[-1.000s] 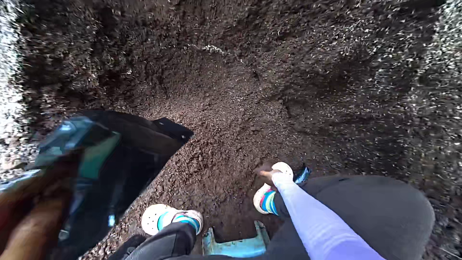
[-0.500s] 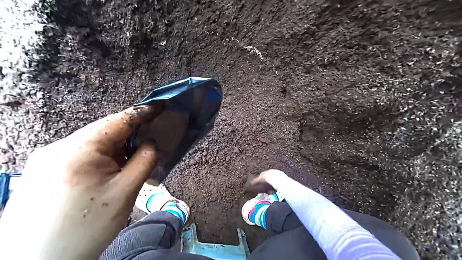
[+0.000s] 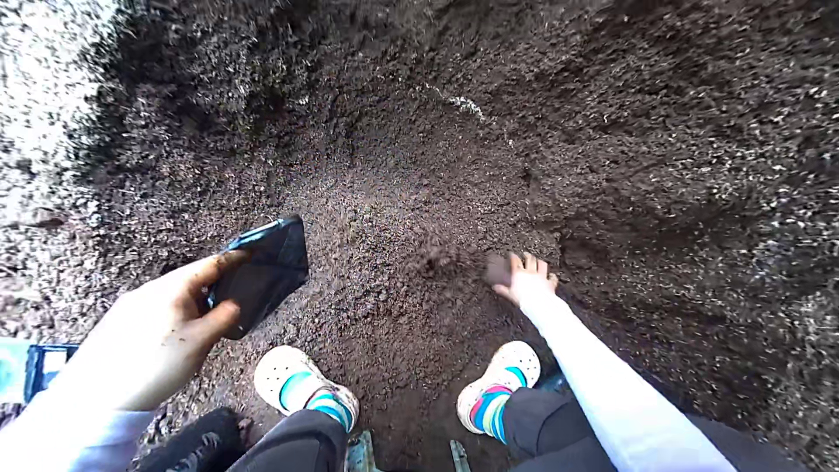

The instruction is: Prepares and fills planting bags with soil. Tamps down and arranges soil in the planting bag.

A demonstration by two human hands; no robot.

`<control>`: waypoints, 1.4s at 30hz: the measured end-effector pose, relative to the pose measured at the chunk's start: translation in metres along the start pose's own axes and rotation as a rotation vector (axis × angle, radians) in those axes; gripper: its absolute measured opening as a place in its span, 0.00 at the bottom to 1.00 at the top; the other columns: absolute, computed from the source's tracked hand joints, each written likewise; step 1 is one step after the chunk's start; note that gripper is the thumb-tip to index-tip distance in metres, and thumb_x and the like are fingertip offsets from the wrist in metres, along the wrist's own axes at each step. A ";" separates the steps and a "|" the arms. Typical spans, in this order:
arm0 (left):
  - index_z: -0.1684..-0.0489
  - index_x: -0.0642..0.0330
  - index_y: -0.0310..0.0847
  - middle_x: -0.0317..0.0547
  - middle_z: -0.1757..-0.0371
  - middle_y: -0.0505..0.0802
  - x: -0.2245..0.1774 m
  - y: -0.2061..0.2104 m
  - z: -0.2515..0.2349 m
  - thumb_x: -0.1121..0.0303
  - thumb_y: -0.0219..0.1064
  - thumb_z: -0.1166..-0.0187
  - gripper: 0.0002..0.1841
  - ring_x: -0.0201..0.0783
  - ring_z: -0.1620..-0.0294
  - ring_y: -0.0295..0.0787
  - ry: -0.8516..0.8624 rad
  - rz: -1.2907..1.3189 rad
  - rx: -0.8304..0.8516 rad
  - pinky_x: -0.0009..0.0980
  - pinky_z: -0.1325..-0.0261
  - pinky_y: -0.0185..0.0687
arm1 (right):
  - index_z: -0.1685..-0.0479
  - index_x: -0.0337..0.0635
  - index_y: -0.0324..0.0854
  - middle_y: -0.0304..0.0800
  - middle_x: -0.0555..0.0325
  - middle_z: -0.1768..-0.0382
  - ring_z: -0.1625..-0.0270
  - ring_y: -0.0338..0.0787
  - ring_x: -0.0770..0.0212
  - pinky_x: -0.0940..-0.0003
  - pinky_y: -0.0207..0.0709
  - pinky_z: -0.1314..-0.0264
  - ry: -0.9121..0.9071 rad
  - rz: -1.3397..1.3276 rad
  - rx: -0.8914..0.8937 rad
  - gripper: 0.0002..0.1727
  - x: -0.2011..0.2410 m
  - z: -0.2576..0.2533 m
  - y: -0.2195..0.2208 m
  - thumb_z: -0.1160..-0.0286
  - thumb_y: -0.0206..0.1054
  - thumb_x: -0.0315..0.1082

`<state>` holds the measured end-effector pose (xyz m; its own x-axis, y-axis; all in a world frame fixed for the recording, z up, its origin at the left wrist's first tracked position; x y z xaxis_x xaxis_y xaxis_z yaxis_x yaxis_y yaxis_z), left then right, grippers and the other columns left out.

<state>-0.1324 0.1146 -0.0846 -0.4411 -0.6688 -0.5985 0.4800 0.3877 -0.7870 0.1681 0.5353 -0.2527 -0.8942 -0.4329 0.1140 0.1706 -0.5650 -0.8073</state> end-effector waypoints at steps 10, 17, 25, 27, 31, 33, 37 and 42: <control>0.22 0.53 0.79 0.51 0.16 0.79 0.050 0.082 -0.044 0.74 0.68 0.30 0.30 0.51 0.20 0.79 -0.153 0.009 0.166 0.57 0.21 0.73 | 0.06 0.42 0.43 0.56 0.35 0.11 0.16 0.71 0.40 0.43 0.73 0.21 0.457 -2.049 0.359 0.47 0.092 -0.005 0.237 0.12 0.37 0.69; 0.19 0.50 0.78 0.41 0.11 0.73 0.046 0.138 -0.080 0.69 0.66 0.26 0.30 0.43 0.16 0.76 -0.033 0.033 0.221 0.50 0.17 0.73 | 0.07 0.54 0.46 0.61 0.49 0.13 0.15 0.67 0.51 0.41 0.69 0.22 0.496 -2.120 0.189 0.46 0.167 -0.045 0.209 0.15 0.24 0.74; 0.09 0.51 0.64 0.44 0.06 0.64 0.016 0.198 -0.125 0.73 0.62 0.20 0.34 0.45 0.09 0.64 -0.117 -0.020 0.578 0.49 0.11 0.63 | 0.22 0.41 0.61 0.81 0.46 0.45 0.50 0.85 0.56 0.55 0.83 0.51 0.344 -1.867 0.078 0.38 0.153 -0.054 0.141 0.07 0.25 0.62; 0.10 0.53 0.64 0.46 0.06 0.65 0.007 0.203 -0.129 0.75 0.63 0.21 0.34 0.47 0.09 0.65 -0.134 -0.022 0.602 0.51 0.12 0.64 | 0.30 0.44 0.67 0.84 0.53 0.55 0.57 0.88 0.61 0.60 0.84 0.58 0.272 -1.864 0.034 0.34 0.148 -0.030 0.116 0.06 0.27 0.61; 0.19 0.67 0.71 0.59 0.14 0.74 -0.023 0.199 -0.127 0.71 0.64 0.19 0.27 0.54 0.14 0.71 -0.079 0.024 0.630 0.54 0.15 0.67 | 0.54 0.52 0.79 0.94 0.63 0.70 0.67 0.95 0.67 0.66 0.90 0.68 -0.041 -2.048 0.206 0.34 0.169 0.009 0.090 0.07 0.29 0.62; 0.20 0.69 0.70 0.61 0.14 0.73 -0.034 0.190 -0.123 0.72 0.67 0.21 0.28 0.53 0.13 0.69 -0.058 0.099 0.625 0.52 0.13 0.63 | 0.58 0.55 0.83 0.96 0.62 0.68 0.65 0.96 0.65 0.64 0.91 0.65 -0.112 -2.077 0.360 0.36 0.188 0.023 0.085 0.12 0.34 0.68; 0.12 0.70 0.60 0.61 0.12 0.71 -0.031 0.172 -0.115 0.77 0.70 0.27 0.39 0.52 0.11 0.67 -0.056 0.162 0.500 0.50 0.10 0.60 | 0.41 0.51 0.81 0.96 0.61 0.58 0.58 0.96 0.64 0.63 0.92 0.58 -0.227 -1.845 0.353 0.29 0.234 0.039 0.052 0.08 0.38 0.58; 0.09 0.75 0.48 0.68 0.11 0.66 -0.012 0.154 -0.105 0.74 0.72 0.27 0.45 0.56 0.09 0.62 -0.180 0.125 0.459 0.47 0.08 0.55 | 0.25 0.33 0.73 0.81 0.52 0.27 0.25 0.79 0.66 0.68 0.73 0.22 -0.585 -1.376 0.194 0.24 0.270 0.057 0.017 0.13 0.48 0.36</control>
<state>-0.1328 0.2495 -0.2146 -0.2403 -0.7497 -0.6167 0.8225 0.1802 -0.5395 -0.0464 0.3687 -0.2023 -0.1188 0.3124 0.9425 -0.5476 -0.8124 0.2003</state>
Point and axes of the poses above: each hand's wrist, its own z-axis away from the middle knuckle, its own y-axis out of the palm, x = y × z, the point moved 8 cm from there along -z, towards the middle knuckle
